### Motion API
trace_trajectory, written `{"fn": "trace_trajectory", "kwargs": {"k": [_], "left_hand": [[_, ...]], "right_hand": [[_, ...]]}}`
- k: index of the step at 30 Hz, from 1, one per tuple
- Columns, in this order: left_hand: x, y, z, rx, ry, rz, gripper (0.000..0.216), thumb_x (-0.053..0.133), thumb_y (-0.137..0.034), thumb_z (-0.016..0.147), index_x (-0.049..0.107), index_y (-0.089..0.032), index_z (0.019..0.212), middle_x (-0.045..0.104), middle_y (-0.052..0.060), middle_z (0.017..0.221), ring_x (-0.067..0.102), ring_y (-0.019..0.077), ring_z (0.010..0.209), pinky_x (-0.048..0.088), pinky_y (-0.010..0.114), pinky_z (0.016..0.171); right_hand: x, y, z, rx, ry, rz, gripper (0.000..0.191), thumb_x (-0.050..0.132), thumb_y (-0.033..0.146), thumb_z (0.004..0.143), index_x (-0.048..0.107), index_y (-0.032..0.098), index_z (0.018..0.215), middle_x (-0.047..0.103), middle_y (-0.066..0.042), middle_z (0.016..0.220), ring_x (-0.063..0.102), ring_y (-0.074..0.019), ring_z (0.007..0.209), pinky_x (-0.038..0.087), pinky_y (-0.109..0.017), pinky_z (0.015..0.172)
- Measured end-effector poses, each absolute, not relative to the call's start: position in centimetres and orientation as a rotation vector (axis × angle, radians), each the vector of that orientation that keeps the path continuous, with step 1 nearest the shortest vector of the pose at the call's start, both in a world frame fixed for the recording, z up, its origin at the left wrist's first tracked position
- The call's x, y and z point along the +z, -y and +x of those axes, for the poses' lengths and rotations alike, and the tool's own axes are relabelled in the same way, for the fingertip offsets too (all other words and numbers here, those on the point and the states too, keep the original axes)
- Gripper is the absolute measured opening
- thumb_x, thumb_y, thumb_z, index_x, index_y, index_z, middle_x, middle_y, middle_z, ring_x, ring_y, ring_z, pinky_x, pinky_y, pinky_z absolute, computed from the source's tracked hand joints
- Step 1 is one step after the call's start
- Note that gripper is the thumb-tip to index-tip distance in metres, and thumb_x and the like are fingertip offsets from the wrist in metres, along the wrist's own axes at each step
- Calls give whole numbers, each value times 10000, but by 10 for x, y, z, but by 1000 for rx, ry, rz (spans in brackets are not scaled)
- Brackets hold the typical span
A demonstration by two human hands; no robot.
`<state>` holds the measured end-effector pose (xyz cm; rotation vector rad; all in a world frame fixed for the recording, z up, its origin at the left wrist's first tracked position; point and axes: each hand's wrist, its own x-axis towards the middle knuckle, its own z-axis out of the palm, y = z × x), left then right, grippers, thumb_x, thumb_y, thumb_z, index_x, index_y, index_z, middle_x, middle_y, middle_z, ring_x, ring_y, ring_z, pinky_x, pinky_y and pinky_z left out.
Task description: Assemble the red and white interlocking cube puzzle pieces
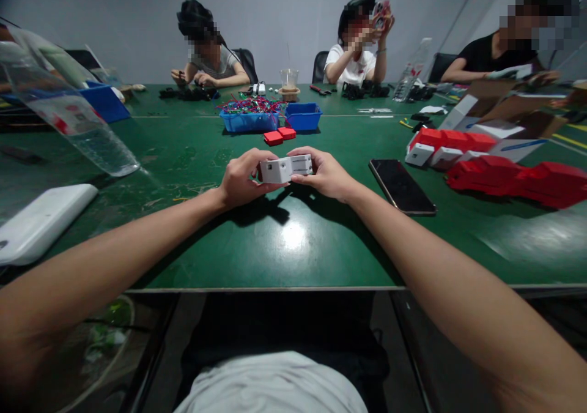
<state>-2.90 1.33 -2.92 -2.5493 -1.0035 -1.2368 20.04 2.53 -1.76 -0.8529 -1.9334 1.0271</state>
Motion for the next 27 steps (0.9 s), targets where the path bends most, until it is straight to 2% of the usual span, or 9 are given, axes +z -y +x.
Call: {"fn": "trace_trajectory", "kwargs": {"k": [6, 11, 16, 19, 23, 27], "left_hand": [[-29, -14, -29, -1203, 950, -2576, 518, 585, -635, 872, 615, -173, 1105, 700, 82, 942, 659, 147, 783, 508, 257, 687], [-27, -12, -27, -1114, 1075, -2601, 514, 538, -624, 906, 596, -182, 1161, 705, 104, 1047, 674, 169, 852, 506, 265, 707], [-28, -14, -27, -1021, 1115, -2635, 482, 550, -568, 916, 576, -197, 1224, 705, 100, 1132, 692, 179, 862, 489, 263, 689], [-30, -16, -28, -942, 1064, -2661, 471, 593, -522, 894, 568, -210, 1245, 706, 91, 1170, 707, 190, 879, 487, 269, 699], [-32, -19, -27, -942, 978, -2674, 621, 626, -646, 826, 566, -198, 1253, 720, 99, 1168, 713, 215, 892, 479, 303, 751], [-30, -18, -26, -937, 959, -2686, 750, 615, -762, 762, 595, -163, 1213, 751, 99, 1038, 700, 219, 841, 419, 331, 768]], "right_hand": [[-17, -26, 203, 1039, 1951, -888, 533, 845, 374, 635, 624, 184, 1082, 693, -45, 943, 641, -195, 808, 535, -362, 760], [-16, -23, 203, 1082, 1939, -908, 539, 836, 366, 659, 609, 189, 1114, 693, -43, 948, 648, -198, 833, 541, -361, 765], [-17, -25, 203, 1036, 1935, -940, 517, 781, 347, 704, 591, 170, 1151, 668, -29, 898, 609, -161, 731, 514, -314, 674], [-21, -27, 202, 967, 1912, -979, 496, 756, 325, 709, 591, 188, 1156, 677, -42, 954, 607, -159, 707, 509, -311, 647], [-26, -29, 199, 966, 1857, -1004, 419, 708, 316, 750, 594, 213, 1140, 701, -55, 1001, 642, -189, 774, 529, -341, 699], [-26, -29, 199, 913, 1850, -1029, 375, 685, 271, 758, 602, 227, 1122, 705, -48, 961, 650, -205, 790, 530, -357, 714]]}}
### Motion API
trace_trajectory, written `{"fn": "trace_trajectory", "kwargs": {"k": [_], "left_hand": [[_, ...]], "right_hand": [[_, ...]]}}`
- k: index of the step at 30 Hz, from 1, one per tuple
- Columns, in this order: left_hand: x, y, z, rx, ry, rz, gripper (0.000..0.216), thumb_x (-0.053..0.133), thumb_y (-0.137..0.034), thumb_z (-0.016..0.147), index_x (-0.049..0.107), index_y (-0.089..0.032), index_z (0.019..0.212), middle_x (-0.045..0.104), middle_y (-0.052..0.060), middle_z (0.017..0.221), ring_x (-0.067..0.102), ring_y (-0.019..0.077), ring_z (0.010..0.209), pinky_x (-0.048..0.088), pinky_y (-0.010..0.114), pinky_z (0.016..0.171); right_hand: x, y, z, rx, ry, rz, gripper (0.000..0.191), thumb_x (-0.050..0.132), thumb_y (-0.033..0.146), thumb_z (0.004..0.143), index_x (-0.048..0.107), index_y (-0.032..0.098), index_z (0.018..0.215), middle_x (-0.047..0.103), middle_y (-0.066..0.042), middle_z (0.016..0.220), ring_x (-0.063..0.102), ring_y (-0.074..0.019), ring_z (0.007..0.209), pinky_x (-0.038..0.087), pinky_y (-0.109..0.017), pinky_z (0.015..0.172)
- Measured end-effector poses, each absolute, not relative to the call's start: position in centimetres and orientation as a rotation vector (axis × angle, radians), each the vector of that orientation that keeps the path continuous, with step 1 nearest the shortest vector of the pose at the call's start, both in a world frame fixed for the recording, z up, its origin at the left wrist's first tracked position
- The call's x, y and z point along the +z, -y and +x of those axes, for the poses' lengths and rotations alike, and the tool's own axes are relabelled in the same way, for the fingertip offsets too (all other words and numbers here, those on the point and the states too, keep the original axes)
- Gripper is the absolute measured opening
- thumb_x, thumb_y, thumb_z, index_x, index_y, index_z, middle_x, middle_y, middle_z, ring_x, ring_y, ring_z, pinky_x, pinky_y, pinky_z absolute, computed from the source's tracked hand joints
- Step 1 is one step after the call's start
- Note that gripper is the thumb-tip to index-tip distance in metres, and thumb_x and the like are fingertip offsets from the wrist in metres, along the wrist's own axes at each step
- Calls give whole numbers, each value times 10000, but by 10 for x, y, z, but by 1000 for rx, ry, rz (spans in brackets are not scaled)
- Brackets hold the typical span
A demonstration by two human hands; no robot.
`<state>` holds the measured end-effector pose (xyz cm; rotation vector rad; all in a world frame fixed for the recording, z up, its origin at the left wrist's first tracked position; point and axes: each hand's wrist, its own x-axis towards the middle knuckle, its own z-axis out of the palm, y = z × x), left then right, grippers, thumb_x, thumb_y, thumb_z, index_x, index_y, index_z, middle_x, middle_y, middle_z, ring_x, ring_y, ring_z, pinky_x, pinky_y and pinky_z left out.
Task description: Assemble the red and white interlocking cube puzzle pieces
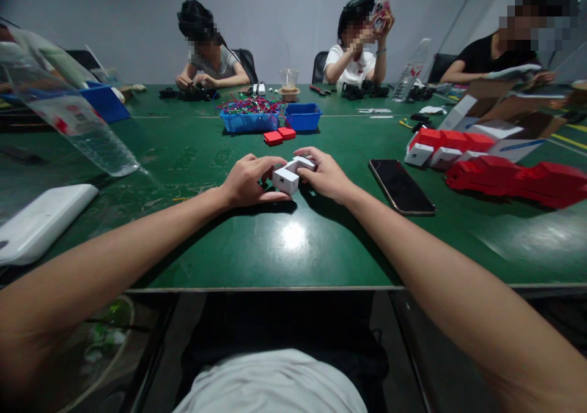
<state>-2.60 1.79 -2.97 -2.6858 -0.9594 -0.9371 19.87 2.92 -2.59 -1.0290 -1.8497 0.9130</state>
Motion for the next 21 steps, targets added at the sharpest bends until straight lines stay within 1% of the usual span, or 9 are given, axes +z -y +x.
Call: {"fn": "trace_trajectory", "kwargs": {"k": [2, 4, 6, 8, 11, 15, 21], "left_hand": [[-27, -16, -25, -938, 1026, -2692, 759, 617, -764, 754, 603, -153, 1205, 751, 82, 953, 684, 214, 801, 383, 332, 750], [-25, -15, -25, -922, 1101, -2710, 699, 613, -745, 765, 633, -158, 1144, 741, 66, 909, 666, 206, 783, 357, 333, 747], [-23, -13, -23, -879, 1156, -2736, 599, 602, -707, 790, 662, -166, 1038, 732, 62, 907, 651, 202, 791, 342, 336, 759], [-22, -13, -22, -835, 1205, -2750, 523, 600, -654, 809, 666, -165, 983, 726, 67, 925, 642, 206, 816, 337, 341, 774], [-22, -13, -21, -806, 1265, -2735, 464, 623, -563, 805, 647, -157, 1027, 718, 80, 984, 634, 224, 879, 341, 350, 795], [-22, -13, -22, -822, 1329, -2645, 435, 645, -483, 783, 619, -152, 1064, 704, 91, 1035, 624, 251, 959, 349, 363, 824], [-22, -14, -23, -806, 1259, -2584, 408, 663, -419, 775, 599, -152, 1077, 687, 96, 1074, 616, 259, 1002, 367, 360, 849]], "right_hand": [[-25, -29, 199, 854, 1855, -1048, 379, 682, 238, 741, 603, 226, 1111, 697, -42, 940, 641, -202, 771, 523, -350, 700], [-25, -29, 199, 797, 1841, -1063, 383, 675, 216, 728, 596, 220, 1102, 680, -34, 916, 628, -194, 751, 517, -342, 685], [-25, -29, 198, 765, 1798, -1065, 380, 667, 211, 723, 579, 219, 1093, 653, -25, 901, 626, -189, 745, 522, -342, 684], [-25, -29, 197, 758, 1754, -1050, 379, 671, 224, 721, 559, 223, 1083, 625, -21, 907, 631, -186, 748, 536, -348, 694], [-23, -28, 197, 763, 1729, -1022, 407, 704, 268, 707, 540, 230, 1079, 614, -27, 944, 631, -186, 751, 546, -354, 696], [-20, -28, 199, 733, 1753, -1048, 501, 747, 304, 672, 544, 208, 1120, 645, -56, 994, 625, -201, 789, 524, -350, 701], [-20, -29, 203, 720, 1855, -1192, 532, 738, 325, 674, 567, 183, 1158, 655, -50, 911, 606, -215, 769, 496, -359, 694]]}}
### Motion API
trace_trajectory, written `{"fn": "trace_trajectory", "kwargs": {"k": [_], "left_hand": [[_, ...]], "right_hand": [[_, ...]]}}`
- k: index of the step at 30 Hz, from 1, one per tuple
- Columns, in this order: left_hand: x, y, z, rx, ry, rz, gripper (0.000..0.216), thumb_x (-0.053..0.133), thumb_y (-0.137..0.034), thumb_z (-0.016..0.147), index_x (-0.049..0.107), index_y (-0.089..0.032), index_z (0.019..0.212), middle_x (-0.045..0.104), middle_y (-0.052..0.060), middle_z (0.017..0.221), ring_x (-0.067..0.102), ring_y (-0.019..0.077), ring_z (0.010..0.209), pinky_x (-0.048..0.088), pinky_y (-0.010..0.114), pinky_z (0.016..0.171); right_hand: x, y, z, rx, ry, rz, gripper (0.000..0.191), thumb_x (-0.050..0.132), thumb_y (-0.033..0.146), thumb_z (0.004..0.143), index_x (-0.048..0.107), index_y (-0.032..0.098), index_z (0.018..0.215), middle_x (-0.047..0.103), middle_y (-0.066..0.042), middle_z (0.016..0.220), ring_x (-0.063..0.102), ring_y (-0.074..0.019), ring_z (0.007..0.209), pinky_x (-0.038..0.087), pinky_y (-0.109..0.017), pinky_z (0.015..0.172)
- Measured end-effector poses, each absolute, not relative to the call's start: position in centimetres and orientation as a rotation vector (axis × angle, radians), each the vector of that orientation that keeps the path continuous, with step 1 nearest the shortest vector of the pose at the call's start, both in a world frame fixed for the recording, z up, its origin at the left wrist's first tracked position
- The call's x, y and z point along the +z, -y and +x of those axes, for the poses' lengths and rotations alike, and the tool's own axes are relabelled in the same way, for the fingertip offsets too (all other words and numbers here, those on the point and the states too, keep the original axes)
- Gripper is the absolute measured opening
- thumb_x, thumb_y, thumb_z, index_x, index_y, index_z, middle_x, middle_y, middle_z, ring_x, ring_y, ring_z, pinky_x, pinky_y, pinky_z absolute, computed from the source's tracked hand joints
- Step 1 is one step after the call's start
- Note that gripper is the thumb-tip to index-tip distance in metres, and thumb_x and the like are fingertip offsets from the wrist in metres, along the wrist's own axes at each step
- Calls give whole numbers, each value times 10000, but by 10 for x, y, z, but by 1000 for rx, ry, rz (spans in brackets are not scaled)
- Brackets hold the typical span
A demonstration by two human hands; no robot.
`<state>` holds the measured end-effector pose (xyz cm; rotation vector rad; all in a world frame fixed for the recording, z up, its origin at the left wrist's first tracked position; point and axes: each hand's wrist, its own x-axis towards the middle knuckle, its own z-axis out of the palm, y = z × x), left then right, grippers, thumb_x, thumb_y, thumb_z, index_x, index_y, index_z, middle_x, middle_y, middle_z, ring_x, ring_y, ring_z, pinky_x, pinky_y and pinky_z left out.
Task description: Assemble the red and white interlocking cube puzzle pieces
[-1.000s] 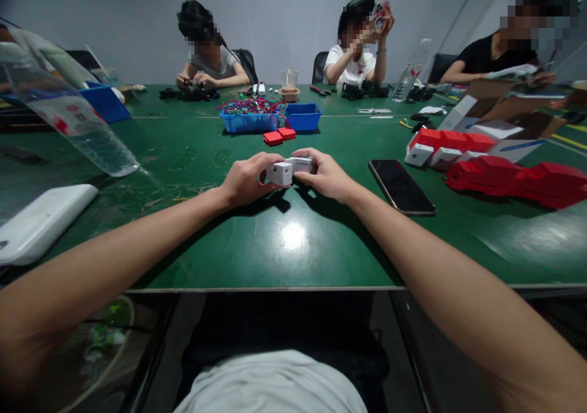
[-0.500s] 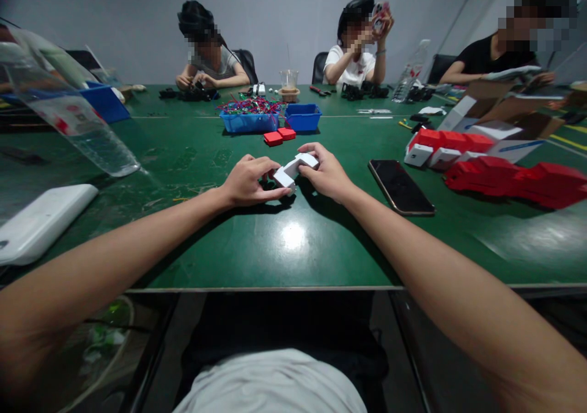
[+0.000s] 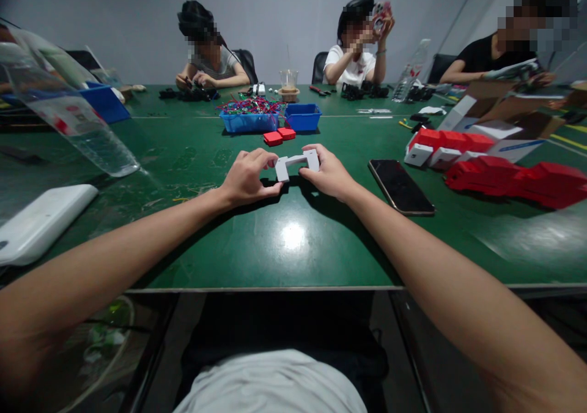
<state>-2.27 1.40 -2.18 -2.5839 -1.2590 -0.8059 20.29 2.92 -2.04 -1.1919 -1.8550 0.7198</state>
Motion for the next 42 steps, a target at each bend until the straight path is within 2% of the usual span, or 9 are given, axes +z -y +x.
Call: {"fn": "trace_trajectory", "kwargs": {"k": [8, 14, 16, 21, 28, 31, 35, 38, 42], "left_hand": [[-25, -15, -22, -817, 1107, -2534, 403, 680, -387, 778, 586, -160, 1097, 683, 92, 1064, 618, 247, 988, 377, 360, 860], [-26, -17, -23, -875, 1108, -2564, 611, 638, -675, 805, 564, -162, 1127, 664, 116, 1122, 612, 251, 984, 378, 362, 853], [-25, -16, -23, -871, 1157, -2602, 665, 613, -707, 809, 557, -150, 1167, 661, 130, 1151, 619, 258, 984, 378, 364, 845], [-23, -13, -22, -887, 1337, -2709, 558, 471, -556, 950, 467, -139, 1321, 671, 131, 1194, 661, 245, 953, 404, 372, 864], [-28, -21, -24, -1019, 1524, -2713, 428, 477, -370, 948, 460, -126, 1299, 701, 131, 1081, 686, 245, 908, 497, 368, 820], [-28, -22, -24, -985, 1516, -2727, 462, 514, -344, 922, 452, -106, 1313, 694, 151, 1105, 688, 267, 931, 510, 398, 837], [-28, -21, -23, -995, 1512, -2731, 496, 549, -354, 894, 454, -112, 1317, 682, 152, 1143, 677, 258, 950, 512, 388, 836], [-29, -24, -25, -1004, 1474, -2767, 425, 593, -361, 853, 531, -142, 1211, 679, 125, 1129, 655, 244, 956, 502, 360, 828], [-29, -27, -29, -967, 1485, -2818, 350, 624, -395, 822, 566, -155, 1070, 675, 96, 1003, 628, 221, 858, 483, 326, 737]], "right_hand": [[-23, -33, 206, 743, 1874, -1201, 516, 647, 291, 701, 552, 182, 1196, 680, -60, 928, 637, -228, 795, 522, -382, 716], [-21, -32, 204, 853, 1773, -1128, 455, 602, 230, 711, 528, 214, 1160, 692, -83, 1091, 699, -237, 888, 566, -379, 757], [-19, -30, 203, 891, 1748, -1096, 474, 613, 234, 715, 506, 216, 1177, 684, -82, 1084, 700, -237, 894, 572, -369, 738], [-18, -26, 201, 870, 1804, -983, 597, 743, 327, 700, 470, 236, 1223, 657, -55, 1029, 682, -233, 874, 573, -378, 740], [-18, -19, 196, 987, 1883, -835, 718, 815, 375, 682, 431, 261, 1278, 637, -74, 1125, 676, -247, 993, 556, -387, 853], [-19, -19, 195, 989, 1893, -832, 687, 809, 330, 685, 439, 242, 1256, 653, -68, 1076, 665, -230, 967, 542, -381, 861], [-19, -20, 196, 977, 1894, -821, 543, 803, 345, 698, 506, 218, 1134, 661, -68, 1053, 660, -215, 935, 538, -367, 842], [-17, -20, 197, 979, 1910, -817, 487, 829, 395, 681, 540, 218, 1031, 682, -55, 1003, 668, -214, 899, 546, -369, 822], [-16, -20, 199, 926, 1961, -830, 491, 855, 437, 652, 579, 219, 995, 709, -53, 991, 679, -227, 894, 554, -389, 831]]}}
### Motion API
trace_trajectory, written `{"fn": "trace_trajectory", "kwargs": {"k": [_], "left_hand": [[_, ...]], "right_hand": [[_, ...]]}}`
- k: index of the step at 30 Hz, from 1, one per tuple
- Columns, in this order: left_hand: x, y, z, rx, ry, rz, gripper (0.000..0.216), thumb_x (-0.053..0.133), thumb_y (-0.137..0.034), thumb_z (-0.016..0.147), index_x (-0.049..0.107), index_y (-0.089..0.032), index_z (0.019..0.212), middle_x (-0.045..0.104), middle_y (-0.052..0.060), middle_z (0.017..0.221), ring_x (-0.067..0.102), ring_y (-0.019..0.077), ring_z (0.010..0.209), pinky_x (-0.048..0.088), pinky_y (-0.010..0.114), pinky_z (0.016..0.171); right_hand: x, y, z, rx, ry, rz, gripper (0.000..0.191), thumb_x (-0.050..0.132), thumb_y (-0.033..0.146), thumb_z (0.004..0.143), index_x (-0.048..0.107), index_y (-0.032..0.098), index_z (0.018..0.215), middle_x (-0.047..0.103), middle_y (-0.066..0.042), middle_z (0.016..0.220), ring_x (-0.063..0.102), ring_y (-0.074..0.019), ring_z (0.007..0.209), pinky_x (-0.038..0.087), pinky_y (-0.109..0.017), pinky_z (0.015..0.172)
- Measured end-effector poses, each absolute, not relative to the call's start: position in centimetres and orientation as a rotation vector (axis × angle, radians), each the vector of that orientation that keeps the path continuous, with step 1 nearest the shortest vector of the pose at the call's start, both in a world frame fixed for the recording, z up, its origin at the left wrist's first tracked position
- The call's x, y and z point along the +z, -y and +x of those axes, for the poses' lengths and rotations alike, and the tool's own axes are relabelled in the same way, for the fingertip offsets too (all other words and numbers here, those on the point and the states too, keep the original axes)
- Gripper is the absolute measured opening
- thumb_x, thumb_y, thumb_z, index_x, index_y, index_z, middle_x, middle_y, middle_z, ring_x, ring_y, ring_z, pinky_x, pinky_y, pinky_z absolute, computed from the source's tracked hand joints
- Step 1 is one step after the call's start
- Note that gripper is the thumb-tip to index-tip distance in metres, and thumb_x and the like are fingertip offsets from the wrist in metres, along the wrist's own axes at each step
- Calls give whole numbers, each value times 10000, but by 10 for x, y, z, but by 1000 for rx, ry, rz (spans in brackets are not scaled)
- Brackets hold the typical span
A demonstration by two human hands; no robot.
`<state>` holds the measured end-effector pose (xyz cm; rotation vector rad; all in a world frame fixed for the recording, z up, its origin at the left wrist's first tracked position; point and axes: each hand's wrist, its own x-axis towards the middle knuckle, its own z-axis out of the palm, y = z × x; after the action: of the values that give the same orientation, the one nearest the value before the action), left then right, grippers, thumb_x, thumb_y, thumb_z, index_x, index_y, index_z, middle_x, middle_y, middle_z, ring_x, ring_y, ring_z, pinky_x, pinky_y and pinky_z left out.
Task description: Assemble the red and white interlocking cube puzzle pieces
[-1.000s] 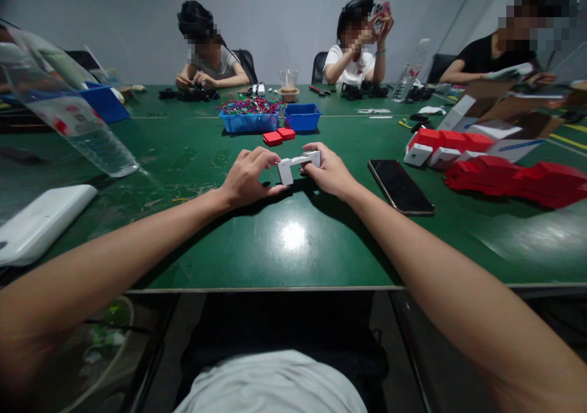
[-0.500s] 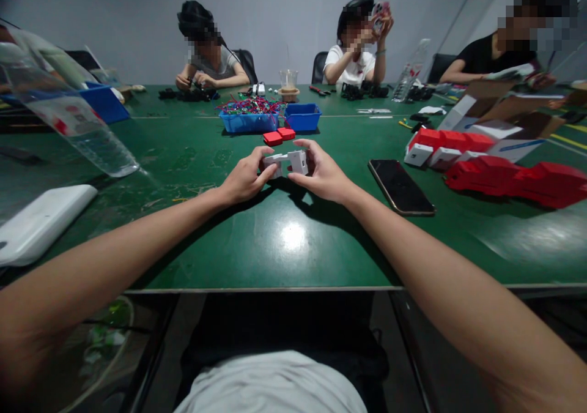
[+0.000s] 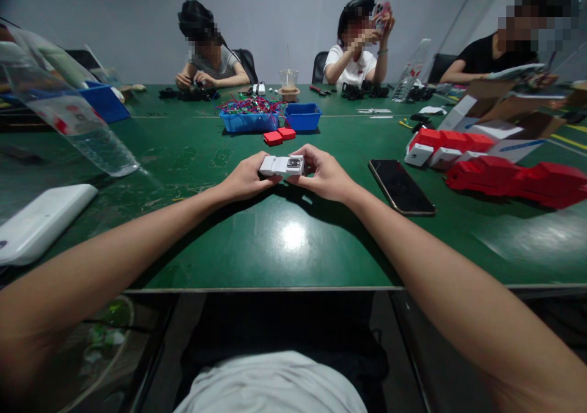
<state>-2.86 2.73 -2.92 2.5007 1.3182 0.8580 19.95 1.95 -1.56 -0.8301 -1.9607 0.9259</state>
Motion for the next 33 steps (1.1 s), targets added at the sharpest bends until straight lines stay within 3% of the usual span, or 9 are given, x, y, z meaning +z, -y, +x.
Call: {"fn": "trace_trajectory", "kwargs": {"k": [6, 14, 24, 33], "left_hand": [[-29, -27, -31, 845, -1284, 2628, 326, 591, -374, 856, 538, -154, 1091, 645, 133, 1061, 602, 242, 915, 482, 363, 789], [-25, -25, -30, 746, -1308, 2668, 282, 572, -367, 885, 525, -169, 1081, 663, 137, 1074, 607, 257, 921, 475, 384, 792], [-27, -21, -27, 852, -1302, 2826, 403, 603, -446, 901, 544, -166, 1185, 613, 132, 1145, 622, 234, 922, 486, 358, 798], [-24, -16, -28, 1009, -1066, 2877, 468, 581, -560, 911, 549, -166, 1162, 604, 116, 1082, 585, 221, 945, 476, 331, 816]], "right_hand": [[-18, -25, 205, 639, 2023, -933, 415, 826, 389, 680, 660, 192, 1006, 725, -61, 977, 670, -230, 855, 544, -387, 794], [-19, -26, 206, 556, 2042, -997, 397, 812, 348, 676, 689, 194, 1021, 734, -66, 1001, 668, -246, 880, 535, -385, 778], [-12, -25, 212, 193, 2191, -969, 278, 800, 284, 667, 628, 218, 875, 689, -86, 986, 628, -271, 891, 489, -397, 800], [-11, -21, 210, 228, 2255, -955, 244, 753, 265, 690, 629, 203, 890, 670, -58, 866, 598, -217, 758, 447, -327, 677]]}}
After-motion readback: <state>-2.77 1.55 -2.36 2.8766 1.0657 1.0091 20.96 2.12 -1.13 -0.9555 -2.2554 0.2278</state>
